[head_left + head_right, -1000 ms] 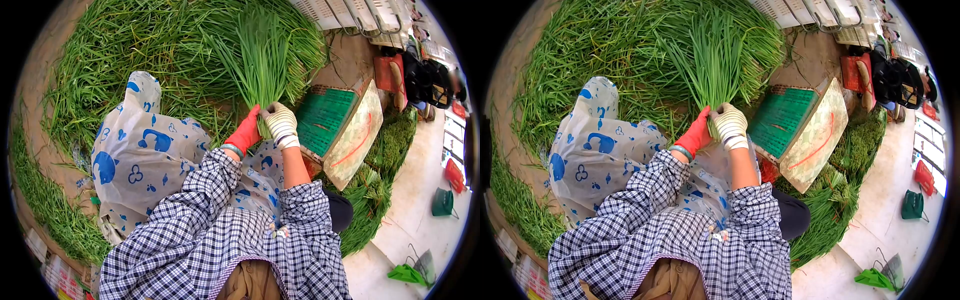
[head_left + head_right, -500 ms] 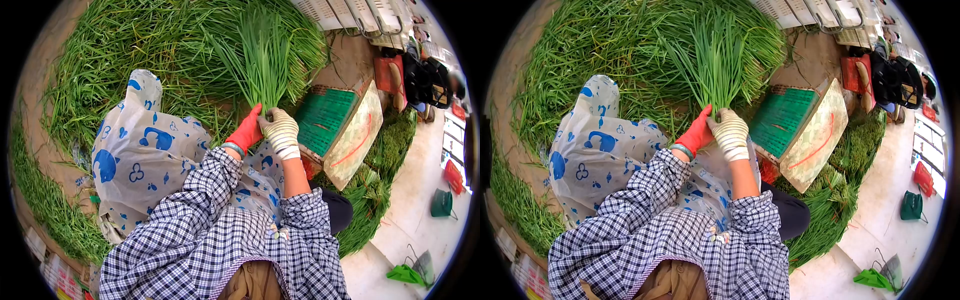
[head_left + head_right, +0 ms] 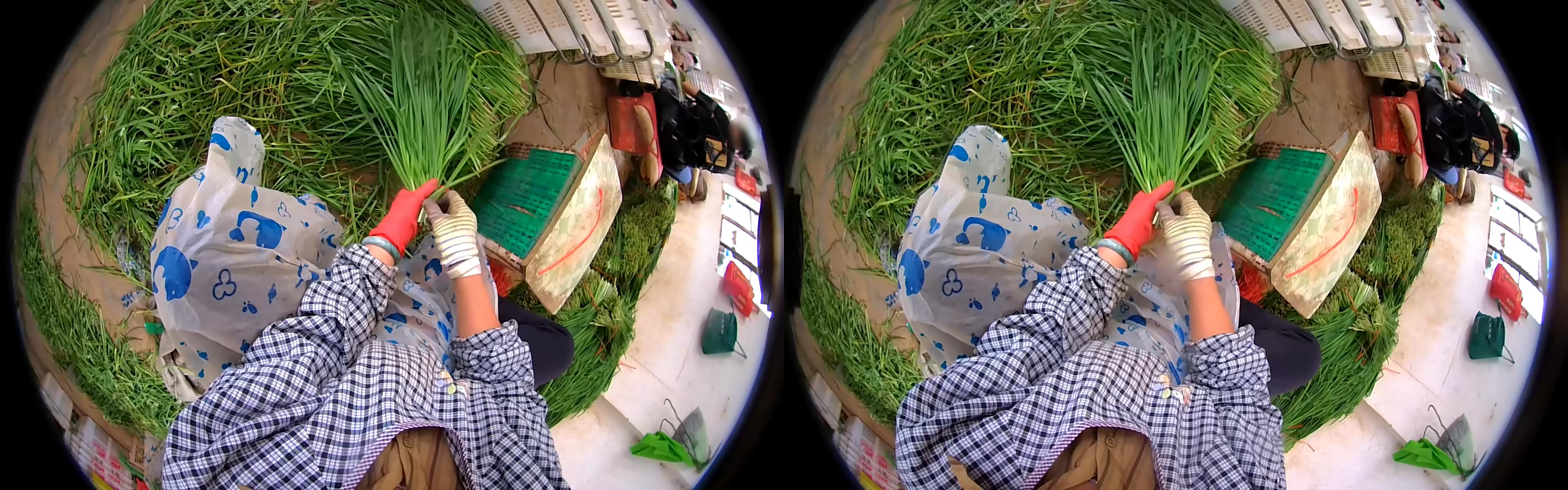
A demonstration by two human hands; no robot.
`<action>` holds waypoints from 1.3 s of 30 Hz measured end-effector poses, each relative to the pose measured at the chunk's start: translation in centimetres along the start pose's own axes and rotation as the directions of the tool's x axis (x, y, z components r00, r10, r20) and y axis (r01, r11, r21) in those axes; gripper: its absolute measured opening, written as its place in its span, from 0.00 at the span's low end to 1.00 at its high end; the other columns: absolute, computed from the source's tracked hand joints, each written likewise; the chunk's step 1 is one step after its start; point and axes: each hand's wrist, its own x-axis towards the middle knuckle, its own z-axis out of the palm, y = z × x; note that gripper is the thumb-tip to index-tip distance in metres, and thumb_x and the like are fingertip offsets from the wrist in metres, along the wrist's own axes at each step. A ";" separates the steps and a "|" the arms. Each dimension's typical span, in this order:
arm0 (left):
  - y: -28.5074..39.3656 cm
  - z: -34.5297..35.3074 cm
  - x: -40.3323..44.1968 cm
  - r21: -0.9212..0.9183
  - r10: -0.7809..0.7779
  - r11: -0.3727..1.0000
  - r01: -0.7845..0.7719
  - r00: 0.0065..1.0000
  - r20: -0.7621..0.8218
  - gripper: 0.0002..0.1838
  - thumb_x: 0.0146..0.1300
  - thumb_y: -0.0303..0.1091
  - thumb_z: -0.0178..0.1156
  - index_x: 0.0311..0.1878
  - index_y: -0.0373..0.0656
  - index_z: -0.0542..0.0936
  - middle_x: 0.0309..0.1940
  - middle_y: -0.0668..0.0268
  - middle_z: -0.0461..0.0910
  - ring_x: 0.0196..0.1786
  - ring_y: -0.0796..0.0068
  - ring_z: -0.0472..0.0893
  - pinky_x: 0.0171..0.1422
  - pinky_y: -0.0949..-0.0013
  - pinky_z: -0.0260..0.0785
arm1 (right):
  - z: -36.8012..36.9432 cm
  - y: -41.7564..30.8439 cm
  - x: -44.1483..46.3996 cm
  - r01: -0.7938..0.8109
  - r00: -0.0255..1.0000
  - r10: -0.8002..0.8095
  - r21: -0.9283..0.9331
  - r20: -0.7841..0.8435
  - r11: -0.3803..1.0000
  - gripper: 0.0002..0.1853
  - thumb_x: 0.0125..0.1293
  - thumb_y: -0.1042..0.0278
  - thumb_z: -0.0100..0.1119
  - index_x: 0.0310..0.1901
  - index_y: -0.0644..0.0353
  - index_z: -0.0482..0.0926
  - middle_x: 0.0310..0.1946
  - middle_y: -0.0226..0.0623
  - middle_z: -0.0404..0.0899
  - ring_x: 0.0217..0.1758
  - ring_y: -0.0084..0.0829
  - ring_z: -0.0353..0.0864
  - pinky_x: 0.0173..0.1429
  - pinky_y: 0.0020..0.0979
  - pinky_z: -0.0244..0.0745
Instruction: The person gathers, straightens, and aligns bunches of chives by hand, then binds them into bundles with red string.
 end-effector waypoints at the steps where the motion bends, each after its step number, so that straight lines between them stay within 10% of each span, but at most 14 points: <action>1: -0.5 -0.6 1.4 -0.341 -0.370 0.858 0.383 0.923 0.106 0.26 0.62 0.34 0.65 0.63 0.42 0.72 0.53 0.60 0.78 0.50 0.68 0.80 0.54 0.66 0.75 | 0.1 -1.7 -0.8 0.170 0.983 -0.177 -0.128 -0.051 0.977 0.07 0.61 0.70 0.65 0.34 0.63 0.77 0.24 0.37 0.79 0.24 0.28 0.78 0.31 0.30 0.75; 2: -0.8 -0.9 2.1 -0.570 -0.622 0.472 0.673 0.712 0.326 0.33 0.62 0.29 0.64 0.71 0.44 0.65 0.59 0.60 0.75 0.54 0.69 0.78 0.60 0.67 0.74 | 0.3 -3.6 -1.6 0.322 0.933 -0.352 -0.260 -0.079 0.910 0.06 0.60 0.71 0.65 0.34 0.63 0.77 0.25 0.39 0.80 0.25 0.32 0.80 0.32 0.31 0.76; 3: -0.9 -0.7 1.0 -0.422 -0.497 0.734 0.532 0.844 0.201 0.28 0.67 0.30 0.59 0.70 0.42 0.66 0.59 0.60 0.75 0.55 0.71 0.77 0.58 0.67 0.76 | 0.5 -5.5 -2.3 0.498 0.849 -0.528 -0.281 -0.037 0.821 0.06 0.57 0.73 0.65 0.35 0.62 0.78 0.26 0.43 0.81 0.28 0.37 0.82 0.35 0.34 0.77; 6: -0.6 -1.4 -0.4 -0.568 -0.420 0.652 0.502 0.863 0.281 0.20 0.73 0.34 0.52 0.64 0.39 0.70 0.56 0.62 0.76 0.53 0.73 0.77 0.57 0.69 0.76 | 1.7 -12.3 -4.8 0.661 0.729 -0.607 -0.098 0.315 0.744 0.10 0.60 0.70 0.65 0.42 0.62 0.80 0.35 0.45 0.83 0.39 0.45 0.83 0.48 0.37 0.79; 10: -6.2 -1.7 2.2 -0.520 -0.307 0.723 0.454 0.886 0.347 0.15 0.74 0.37 0.50 0.57 0.39 0.74 0.49 0.62 0.79 0.49 0.72 0.78 0.54 0.70 0.75 | 0.8 -12.3 -2.5 0.329 0.934 -0.342 0.127 0.104 0.936 0.11 0.61 0.64 0.65 0.43 0.59 0.83 0.39 0.45 0.84 0.44 0.45 0.83 0.50 0.36 0.78; 12: -2.0 0.1 1.4 -0.293 -0.425 0.852 0.434 0.900 0.096 0.12 0.73 0.37 0.51 0.51 0.41 0.76 0.45 0.62 0.81 0.46 0.71 0.79 0.48 0.69 0.74 | -0.3 -9.1 1.7 0.270 0.963 -0.247 -0.321 0.110 0.908 0.12 0.62 0.61 0.63 0.43 0.57 0.84 0.41 0.45 0.84 0.46 0.44 0.82 0.52 0.36 0.77; 15: -1.7 0.9 1.3 -0.465 -0.471 0.752 0.467 0.874 0.116 0.14 0.71 0.37 0.54 0.53 0.40 0.76 0.46 0.63 0.81 0.45 0.73 0.79 0.46 0.68 0.73 | -0.6 -7.4 4.6 0.216 0.969 -0.127 -0.479 0.211 0.851 0.15 0.64 0.59 0.59 0.48 0.55 0.83 0.45 0.45 0.84 0.49 0.44 0.82 0.56 0.38 0.76; 20: 3.5 1.6 0.8 -0.197 -0.389 0.904 0.380 0.921 -0.010 0.22 0.65 0.39 0.62 0.58 0.39 0.75 0.45 0.64 0.81 0.44 0.72 0.80 0.44 0.68 0.74 | -0.4 -6.3 7.6 0.111 0.993 -0.070 -0.580 0.093 0.807 0.17 0.65 0.59 0.54 0.52 0.54 0.82 0.50 0.47 0.82 0.54 0.45 0.80 0.60 0.40 0.73; 21: 3.2 2.0 0.7 -0.289 -0.319 0.913 0.289 0.946 -0.060 0.14 0.61 0.39 0.67 0.42 0.41 0.76 0.28 0.66 0.78 0.22 0.75 0.75 0.25 0.70 0.67 | -0.4 -6.9 7.6 0.121 0.992 -0.084 -0.590 0.090 0.798 0.17 0.65 0.60 0.55 0.53 0.54 0.81 0.50 0.47 0.82 0.54 0.46 0.80 0.60 0.41 0.73; 26: 1.8 1.9 0.8 -0.230 -0.390 0.903 0.363 0.917 -0.084 0.15 0.61 0.36 0.66 0.45 0.40 0.75 0.28 0.66 0.78 0.22 0.75 0.75 0.25 0.70 0.67 | 0.9 -7.4 10.7 0.443 0.857 -0.513 -0.569 0.043 0.693 0.23 0.63 0.62 0.58 0.60 0.52 0.74 0.50 0.48 0.80 0.53 0.50 0.79 0.57 0.46 0.73; 35: 2.1 1.7 0.8 -0.250 -0.450 0.879 0.407 0.881 -0.148 0.16 0.61 0.34 0.65 0.49 0.40 0.74 0.31 0.66 0.78 0.22 0.75 0.74 0.26 0.69 0.69 | 0.4 -11.9 14.4 0.544 0.817 -0.190 -0.837 0.544 -0.060 0.09 0.58 0.73 0.58 0.40 0.62 0.82 0.35 0.50 0.83 0.41 0.47 0.85 0.42 0.43 0.81; 39: 2.4 1.7 0.9 -0.231 -0.522 0.834 0.501 0.852 -0.037 0.16 0.61 0.36 0.65 0.49 0.42 0.76 0.34 0.66 0.80 0.24 0.75 0.74 0.26 0.69 0.69 | 0.5 -13.6 15.0 0.328 0.892 -0.395 -0.915 0.218 0.235 0.08 0.62 0.72 0.56 0.41 0.64 0.80 0.39 0.52 0.83 0.42 0.45 0.85 0.43 0.41 0.81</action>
